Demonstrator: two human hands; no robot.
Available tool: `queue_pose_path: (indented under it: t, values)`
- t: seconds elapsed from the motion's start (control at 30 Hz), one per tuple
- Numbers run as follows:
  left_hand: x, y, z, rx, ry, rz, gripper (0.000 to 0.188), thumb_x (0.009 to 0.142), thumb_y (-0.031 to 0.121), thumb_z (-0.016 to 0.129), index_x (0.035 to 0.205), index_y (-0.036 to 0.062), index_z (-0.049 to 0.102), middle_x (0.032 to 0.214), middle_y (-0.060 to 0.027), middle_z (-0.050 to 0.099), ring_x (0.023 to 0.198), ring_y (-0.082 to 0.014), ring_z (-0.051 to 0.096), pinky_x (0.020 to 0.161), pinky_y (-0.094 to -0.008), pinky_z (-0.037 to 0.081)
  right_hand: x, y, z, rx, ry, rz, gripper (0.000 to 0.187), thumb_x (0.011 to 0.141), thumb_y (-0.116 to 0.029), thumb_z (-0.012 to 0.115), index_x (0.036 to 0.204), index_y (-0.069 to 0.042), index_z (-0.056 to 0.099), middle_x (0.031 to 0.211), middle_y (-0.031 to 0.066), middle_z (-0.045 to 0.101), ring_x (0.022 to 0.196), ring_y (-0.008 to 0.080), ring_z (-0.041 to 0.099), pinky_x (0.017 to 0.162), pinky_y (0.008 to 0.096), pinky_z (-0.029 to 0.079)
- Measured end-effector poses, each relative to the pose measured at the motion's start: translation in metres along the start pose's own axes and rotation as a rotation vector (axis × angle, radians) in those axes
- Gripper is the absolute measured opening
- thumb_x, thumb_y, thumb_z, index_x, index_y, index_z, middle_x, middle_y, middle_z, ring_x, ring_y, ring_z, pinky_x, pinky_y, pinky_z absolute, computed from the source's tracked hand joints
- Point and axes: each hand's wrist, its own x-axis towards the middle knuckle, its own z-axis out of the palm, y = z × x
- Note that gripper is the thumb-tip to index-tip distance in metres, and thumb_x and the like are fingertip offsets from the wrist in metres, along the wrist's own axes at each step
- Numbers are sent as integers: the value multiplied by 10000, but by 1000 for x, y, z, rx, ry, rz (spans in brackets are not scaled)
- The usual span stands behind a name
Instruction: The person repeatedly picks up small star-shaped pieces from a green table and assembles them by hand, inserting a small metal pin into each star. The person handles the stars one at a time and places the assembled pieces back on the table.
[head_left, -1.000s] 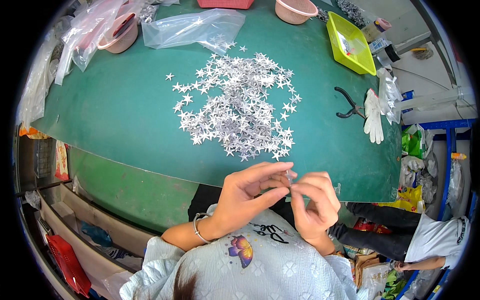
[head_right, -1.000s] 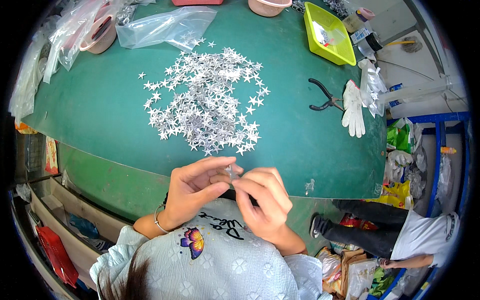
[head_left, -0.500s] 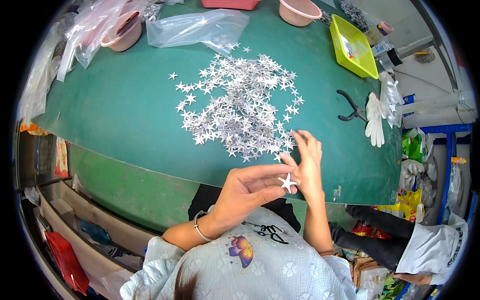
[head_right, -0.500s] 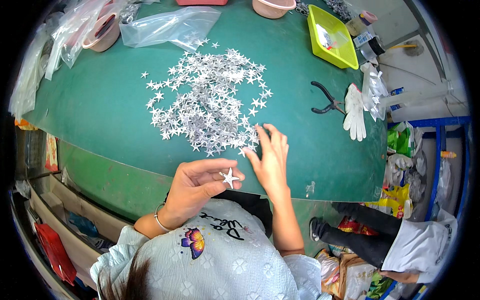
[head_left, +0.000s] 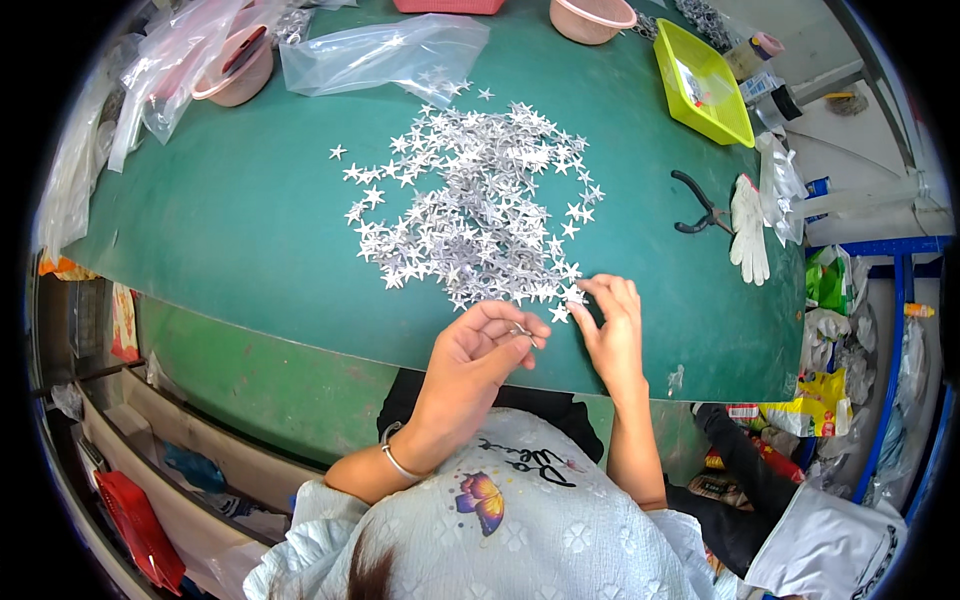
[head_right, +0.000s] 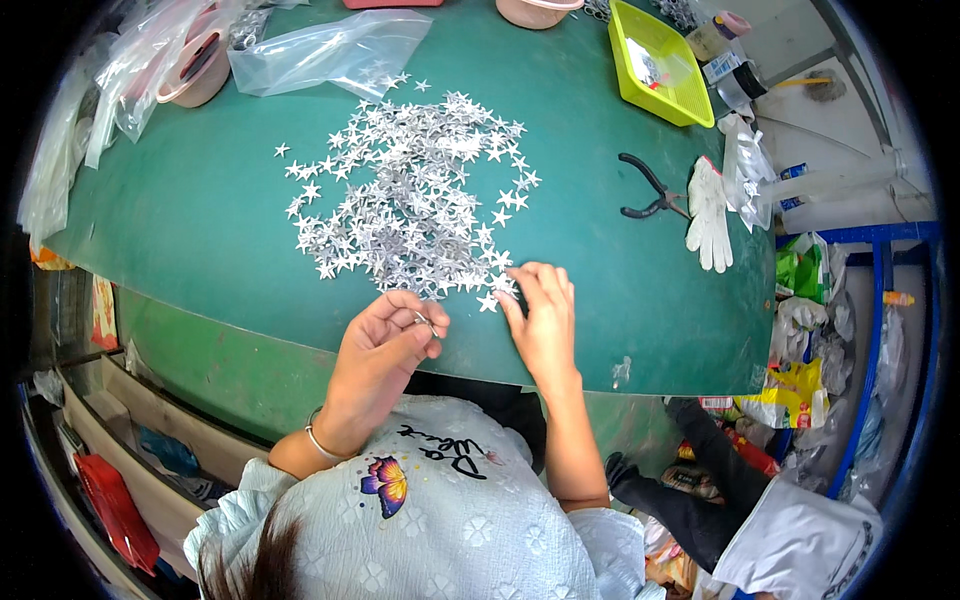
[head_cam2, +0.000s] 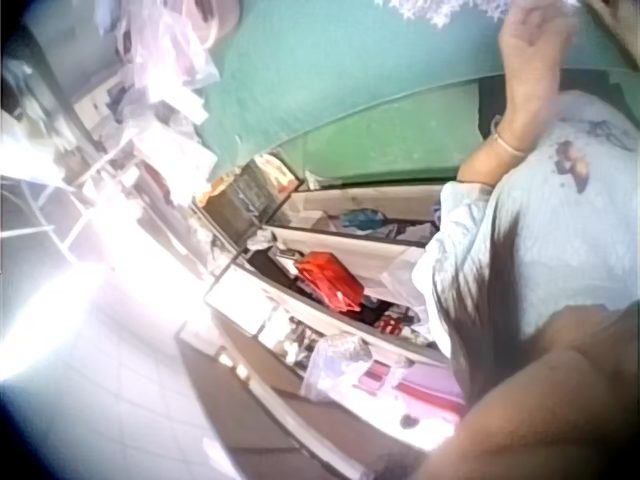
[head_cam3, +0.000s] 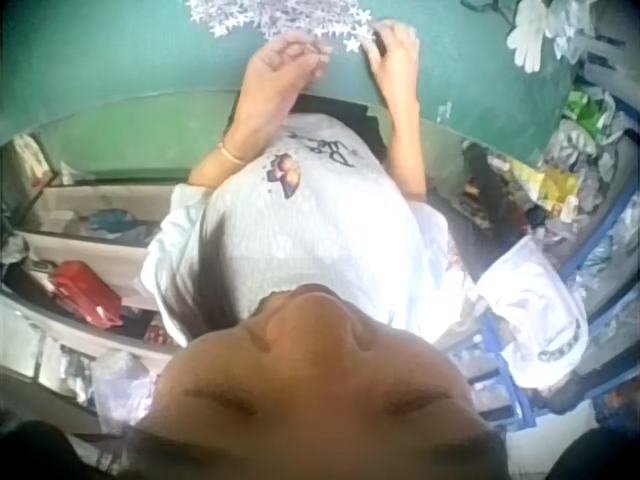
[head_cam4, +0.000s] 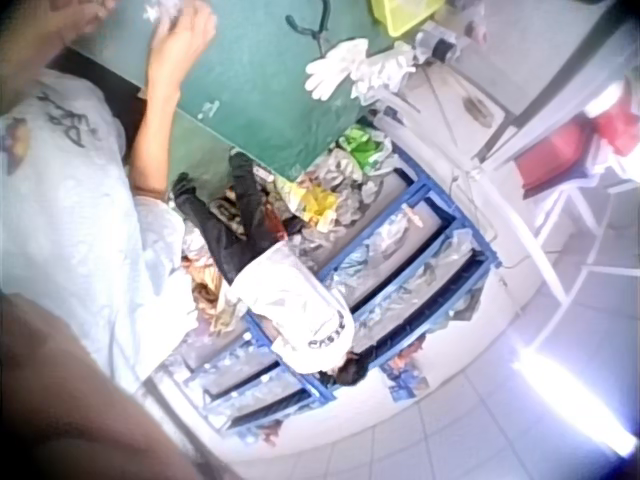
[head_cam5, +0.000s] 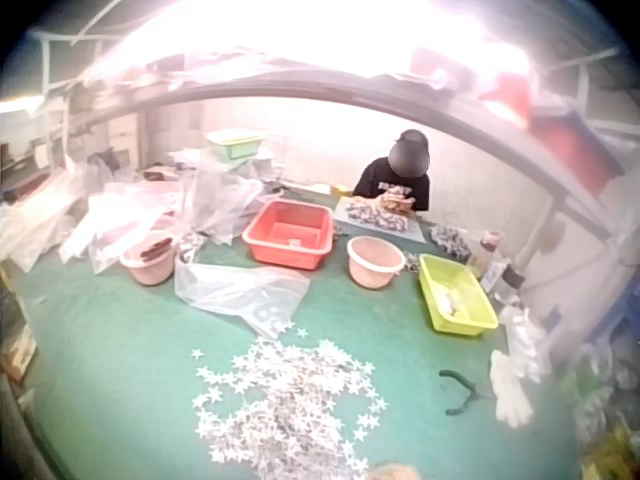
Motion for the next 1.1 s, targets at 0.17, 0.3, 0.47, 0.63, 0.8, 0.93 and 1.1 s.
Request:
queue_pose_path:
  t: [0.17, 0.3, 0.47, 0.63, 0.8, 0.93, 1.1]
  values:
    - [3, -11, -9, -46, 65, 19, 191, 833, 15, 523, 1023, 20, 513, 898, -46, 554, 845, -107, 512, 759, -254, 415, -3, 4, 0, 65, -25, 20, 132, 689, -31, 682, 803, -15, 618, 834, 89, 570, 786, 251, 517, 699, 331, 403]
    - [5, -12, -7, 20, 131, -19, 182, 837, 31, 536, 1017, 2, 542, 851, -9, 528, 778, -85, 473, 706, -244, 395, -4, 3, -1, 259, 105, 96, 101, 720, 26, 640, 820, 23, 626, 814, 98, 594, 741, 213, 545, 678, 290, 436]
    - [7, -15, -10, 97, 117, -89, 211, 835, 57, 571, 1040, 11, 560, 810, 23, 479, 702, -59, 406, 642, -209, 347, -6, -8, -9, 396, 40, 199, 94, 757, 23, 616, 849, 35, 632, 775, 87, 610, 727, 166, 545, 652, 263, 430]
    - [6, -7, 6, 351, -9, 37, 304, 792, -23, 592, 1093, 3, 555, 827, 13, 488, 722, -42, 414, 619, -185, 351, -11, -38, -30, 706, -101, 203, 66, 763, 20, 620, 822, 49, 626, 748, 89, 616, 692, 152, 540, 625, 256, 424]
    - [4, -2, 12, 443, -114, 162, 304, 780, -70, 599, 1075, 4, 582, 840, 16, 488, 633, -11, 374, 566, -162, 350, -13, -54, -44, 693, -115, 91, 85, 722, 21, 660, 796, 46, 626, 735, 96, 613, 675, 178, 543, 626, 270, 426]
    - [0, 2, 12, 421, -141, 184, 272, 782, -75, 593, 1044, -4, 596, 831, 8, 506, 644, -13, 390, 566, -165, 355, -11, -64, -54, 654, -78, 31, 107, 691, 34, 671, 792, 39, 633, 739, 98, 618, 669, 182, 548, 623, 273, 428]
    - [-5, 6, 17, 350, -117, 128, 250, 779, -62, 607, 1024, -17, 596, 770, 17, 513, 645, -15, 410, 562, -166, 354, -13, -72, -59, 673, 22, 17, 142, 656, 56, 684, 790, 37, 639, 753, 102, 626, 674, 192, 561, 628, 280, 433]
